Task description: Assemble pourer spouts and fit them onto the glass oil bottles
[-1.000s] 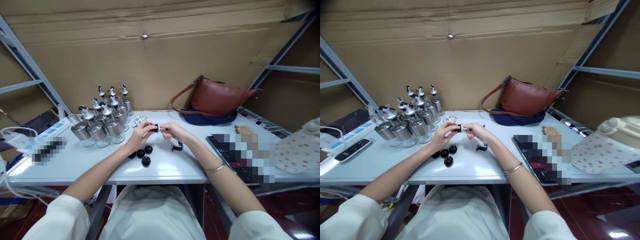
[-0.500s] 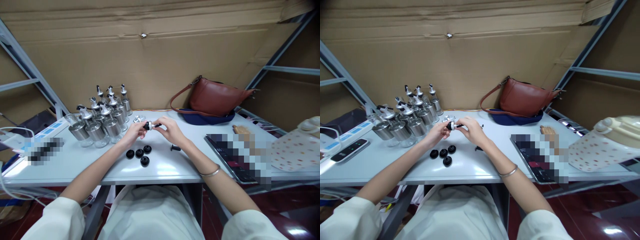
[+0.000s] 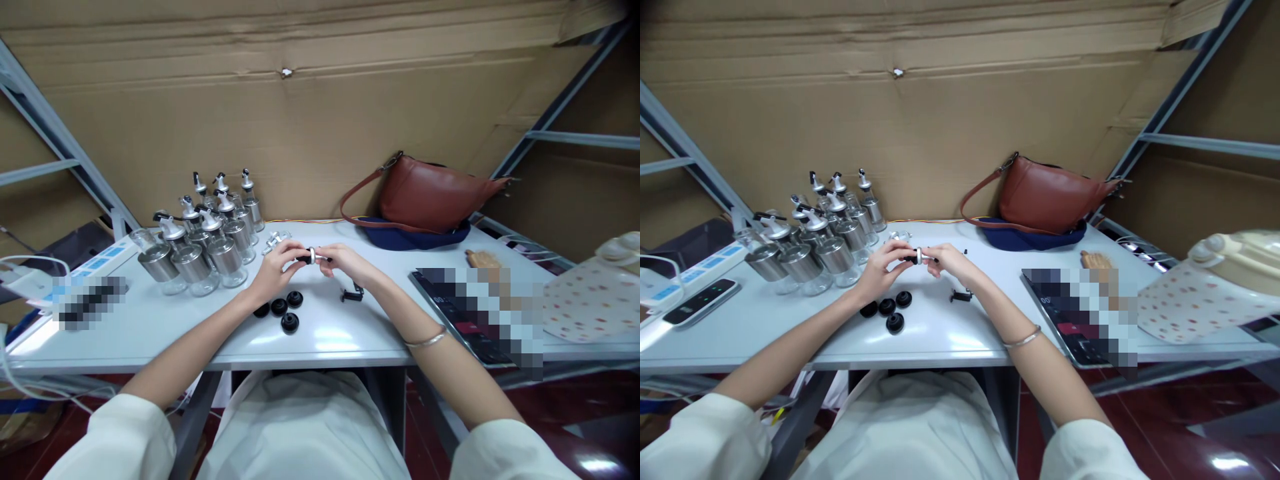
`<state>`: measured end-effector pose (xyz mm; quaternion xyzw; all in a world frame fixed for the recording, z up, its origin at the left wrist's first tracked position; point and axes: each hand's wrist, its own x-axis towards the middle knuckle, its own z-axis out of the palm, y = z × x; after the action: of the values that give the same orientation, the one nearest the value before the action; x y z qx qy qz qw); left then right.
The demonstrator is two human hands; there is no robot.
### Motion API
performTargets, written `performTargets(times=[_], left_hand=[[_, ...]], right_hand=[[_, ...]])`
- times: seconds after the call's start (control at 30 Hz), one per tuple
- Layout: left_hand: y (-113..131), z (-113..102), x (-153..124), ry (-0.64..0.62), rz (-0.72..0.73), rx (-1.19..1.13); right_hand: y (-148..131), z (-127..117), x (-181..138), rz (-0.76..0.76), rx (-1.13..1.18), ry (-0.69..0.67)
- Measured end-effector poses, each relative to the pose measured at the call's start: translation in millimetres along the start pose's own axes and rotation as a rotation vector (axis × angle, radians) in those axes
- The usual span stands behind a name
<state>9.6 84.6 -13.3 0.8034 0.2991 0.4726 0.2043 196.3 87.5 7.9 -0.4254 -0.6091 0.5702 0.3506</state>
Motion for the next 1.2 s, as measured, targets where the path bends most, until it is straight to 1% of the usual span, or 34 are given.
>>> performTargets(times=[0.07, 0.13, 0.2, 0.27, 0.33, 0.43, 0.5, 0.6, 0.67, 0.77, 0.83, 0.9, 0.97, 1.03, 1.1, 1.13, 1.2], left_hand=[[2.8, -1.2, -0.8, 0.028, 0.081, 0.062], [4.8, -2.8, -0.2, 0.079, 0.095, 0.085], [5.3, -4.0, 1.0, 0.110, 0.071, 0.061], [4.0, -4.2, 2.3, 0.119, 0.017, -0.031], [1.9, -3.8, 3.9, 0.131, -0.081, -0.152], [0.3, -3.4, 7.0, 0.146, -0.302, -0.330], [1.7, -3.9, 9.1, 0.097, -0.454, -0.462], [6.4, -5.0, 10.9, 0.004, -0.621, -0.613], [9.0, -5.0, 11.0, -0.027, -0.709, -0.689], [9.3, -3.8, 10.6, -0.034, -0.802, -0.827], [7.9, -2.9, 10.3, -0.024, -0.803, -0.883], [6.5, -2.4, 10.3, -0.011, -0.758, -0.880], [5.3, -2.7, 10.2, 0.004, -0.684, -0.828], [4.1, -3.7, 9.9, 0.018, -0.583, -0.732], [2.8, -4.9, 9.2, 0.021, -0.478, -0.591], [2.1, -5.4, 8.6, 0.024, -0.421, -0.513], [1.2, -5.7, 7.0, 0.028, -0.294, -0.359]], right_hand=[[-0.5, 0.5, -0.3, 0.106, 0.219, -0.109], [-0.6, 2.3, -0.6, 0.143, 0.368, -0.170], [-0.3, 4.7, -0.6, 0.126, 0.424, -0.172], [0.5, 7.0, -0.3, 0.059, 0.386, -0.124], [1.3, 8.5, 0.0, -0.071, 0.242, -0.058], [2.5, 8.6, -0.2, -0.341, -0.151, 0.055], [3.9, 7.1, -0.6, -0.520, -0.427, 0.134], [6.1, 3.9, -1.2, -0.742, -0.712, 0.191], [6.4, 2.1, -2.1, -0.839, -0.858, 0.198], [4.7, 0.8, -3.9, -0.913, -1.040, 0.221], [3.4, 0.2, -4.6, -0.931, -1.103, 0.233], [3.1, -0.7, -4.2, -0.927, -1.124, 0.241], [3.6, -1.6, -3.1, -0.903, -1.102, 0.266], [3.8, -1.6, -2.0, -0.859, -1.029, 0.289], [3.0, -0.3, -1.5, -0.779, -0.911, 0.296], [2.1, 0.8, -1.6, -0.715, -0.835, 0.289], [0.2, 2.8, -1.9, -0.531, -0.627, 0.238]])
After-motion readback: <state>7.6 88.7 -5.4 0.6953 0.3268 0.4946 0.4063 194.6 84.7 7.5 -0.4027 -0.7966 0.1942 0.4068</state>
